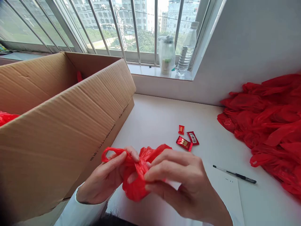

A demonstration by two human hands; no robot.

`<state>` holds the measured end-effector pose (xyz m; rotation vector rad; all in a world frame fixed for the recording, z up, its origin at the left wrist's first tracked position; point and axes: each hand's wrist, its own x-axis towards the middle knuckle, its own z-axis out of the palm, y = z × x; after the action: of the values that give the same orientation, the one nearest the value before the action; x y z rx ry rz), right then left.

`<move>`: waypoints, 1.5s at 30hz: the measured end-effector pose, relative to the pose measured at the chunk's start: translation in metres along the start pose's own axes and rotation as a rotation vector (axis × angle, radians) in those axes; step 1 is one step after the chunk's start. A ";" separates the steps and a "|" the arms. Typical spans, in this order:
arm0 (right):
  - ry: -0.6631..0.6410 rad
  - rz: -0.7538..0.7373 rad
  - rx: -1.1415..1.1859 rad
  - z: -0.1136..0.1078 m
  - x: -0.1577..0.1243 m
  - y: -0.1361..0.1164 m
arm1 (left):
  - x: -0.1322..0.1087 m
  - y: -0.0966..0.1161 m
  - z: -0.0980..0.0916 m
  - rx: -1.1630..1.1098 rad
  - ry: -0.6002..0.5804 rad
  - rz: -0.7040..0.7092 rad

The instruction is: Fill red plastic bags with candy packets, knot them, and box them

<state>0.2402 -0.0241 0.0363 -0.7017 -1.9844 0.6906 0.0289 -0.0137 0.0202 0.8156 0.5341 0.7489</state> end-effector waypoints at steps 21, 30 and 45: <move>-0.213 0.100 0.031 0.020 0.001 0.031 | -0.013 -0.023 0.009 1.753 0.349 0.925; -0.151 0.045 -0.281 -0.021 -0.030 0.051 | -0.047 -0.041 -0.031 1.767 0.138 0.831; -0.441 -0.004 -0.590 0.005 -0.033 0.055 | -0.077 -0.101 -0.070 1.431 0.435 0.560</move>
<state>0.2615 -0.0110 -0.0232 -0.9452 -2.6381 0.2544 -0.0280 -0.0875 -0.0904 2.2115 1.3048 1.0244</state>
